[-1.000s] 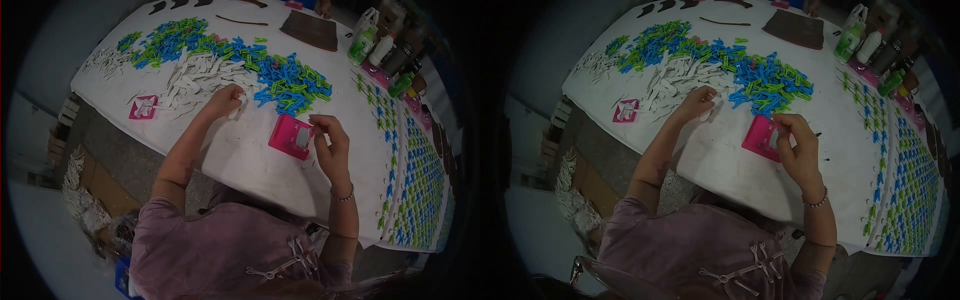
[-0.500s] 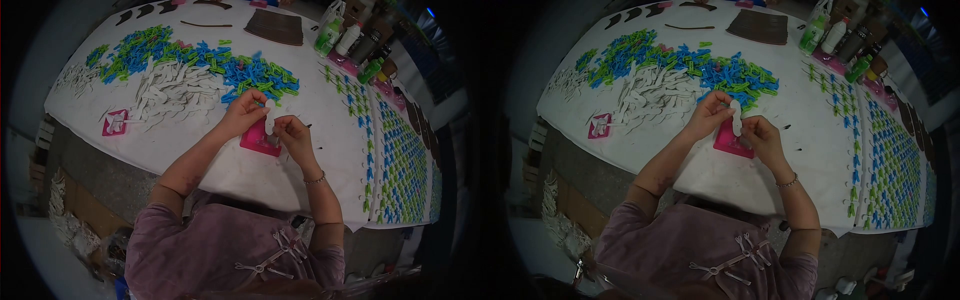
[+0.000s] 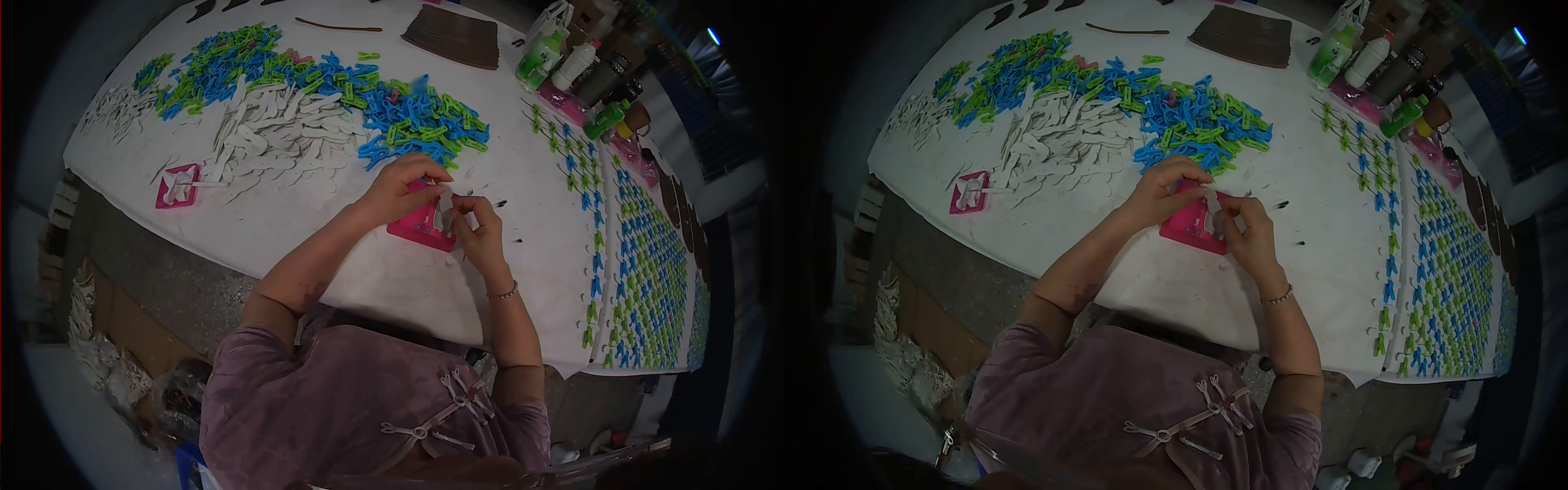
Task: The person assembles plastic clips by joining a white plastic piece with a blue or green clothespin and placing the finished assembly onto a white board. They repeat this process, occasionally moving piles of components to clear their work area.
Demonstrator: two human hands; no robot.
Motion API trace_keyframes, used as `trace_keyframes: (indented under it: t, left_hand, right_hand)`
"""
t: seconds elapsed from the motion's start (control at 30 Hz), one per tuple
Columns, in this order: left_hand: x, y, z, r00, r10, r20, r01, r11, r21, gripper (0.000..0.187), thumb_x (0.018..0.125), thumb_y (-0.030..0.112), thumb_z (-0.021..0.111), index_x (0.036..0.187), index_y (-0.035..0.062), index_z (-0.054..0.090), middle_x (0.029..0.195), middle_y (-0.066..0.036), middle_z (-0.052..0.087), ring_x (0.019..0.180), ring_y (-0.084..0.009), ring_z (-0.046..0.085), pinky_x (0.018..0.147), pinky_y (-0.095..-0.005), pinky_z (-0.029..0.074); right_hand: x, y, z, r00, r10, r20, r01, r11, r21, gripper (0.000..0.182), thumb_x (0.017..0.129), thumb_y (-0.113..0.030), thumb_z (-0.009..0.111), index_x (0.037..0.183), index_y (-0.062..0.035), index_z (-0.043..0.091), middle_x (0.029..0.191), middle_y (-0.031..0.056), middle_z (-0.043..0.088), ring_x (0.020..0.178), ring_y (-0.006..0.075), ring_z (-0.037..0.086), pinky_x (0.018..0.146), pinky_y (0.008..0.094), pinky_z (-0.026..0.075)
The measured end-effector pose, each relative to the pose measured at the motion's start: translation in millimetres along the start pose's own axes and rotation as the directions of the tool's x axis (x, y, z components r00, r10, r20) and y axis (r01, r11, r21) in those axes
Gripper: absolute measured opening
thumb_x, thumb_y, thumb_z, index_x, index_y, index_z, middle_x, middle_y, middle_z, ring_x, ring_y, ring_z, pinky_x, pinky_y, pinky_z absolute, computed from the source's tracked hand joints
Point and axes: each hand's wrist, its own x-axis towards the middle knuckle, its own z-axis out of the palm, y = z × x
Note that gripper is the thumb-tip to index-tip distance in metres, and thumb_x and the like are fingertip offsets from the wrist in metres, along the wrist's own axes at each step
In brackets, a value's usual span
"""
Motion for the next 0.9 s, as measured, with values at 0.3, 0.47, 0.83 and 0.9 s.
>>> trace_keyframes:
  t: [0.3,0.47,0.83,0.9]
  left_hand:
    - [-3,3,-15,0.994,0.1,0.048,-0.108,0.975,0.192,0.013,0.076,0.005,0.072,0.087,0.008,0.067,0.087,-0.004,0.064,0.083,-0.0201,0.057,0.076,-0.0322,0.042]
    - [-12,-8,-12,0.983,0.038,0.181,-0.097,0.939,0.33,0.011,0.075,0.009,0.072,0.083,0.0108,0.066,0.083,-0.001,0.063,0.08,-0.0194,0.056,0.078,-0.0335,0.039]
    - [-14,-12,-3,0.974,-0.043,0.223,-0.04,0.934,0.355,0.008,0.076,0.012,0.071,0.083,0.0118,0.066,0.083,0.0,0.063,0.083,-0.0202,0.054,0.081,-0.0351,0.036]
    - [-13,-12,-3,0.973,-0.056,0.224,-0.028,0.935,0.353,0.008,0.076,0.012,0.071,0.083,0.0118,0.066,0.082,0.0,0.063,0.083,-0.0204,0.054,0.081,-0.0351,0.036]
  right_hand:
    - [2,-5,-2,0.995,-0.097,0.001,0.097,0.995,-0.037,0.015,0.079,0.003,0.063,0.093,-0.0007,0.062,0.087,0.0115,0.06,0.078,0.0234,0.06,0.07,0.0325,0.048]
    - [-2,0,-15,0.984,-0.169,0.054,0.175,0.972,-0.157,0.018,0.075,0.003,0.063,0.092,-0.0027,0.064,0.083,0.0092,0.06,0.08,0.0263,0.057,0.071,0.0352,0.047]
    - [-4,-1,-21,0.982,-0.182,0.042,0.187,0.96,-0.209,0.018,0.072,0.002,0.065,0.089,-0.003,0.065,0.083,0.0086,0.06,0.08,0.0263,0.057,0.069,0.0351,0.047]
    - [-4,-3,-22,0.983,-0.181,0.039,0.185,0.959,-0.213,0.019,0.071,0.002,0.065,0.089,-0.0031,0.065,0.082,0.0086,0.06,0.08,0.0264,0.057,0.069,0.0352,0.047]
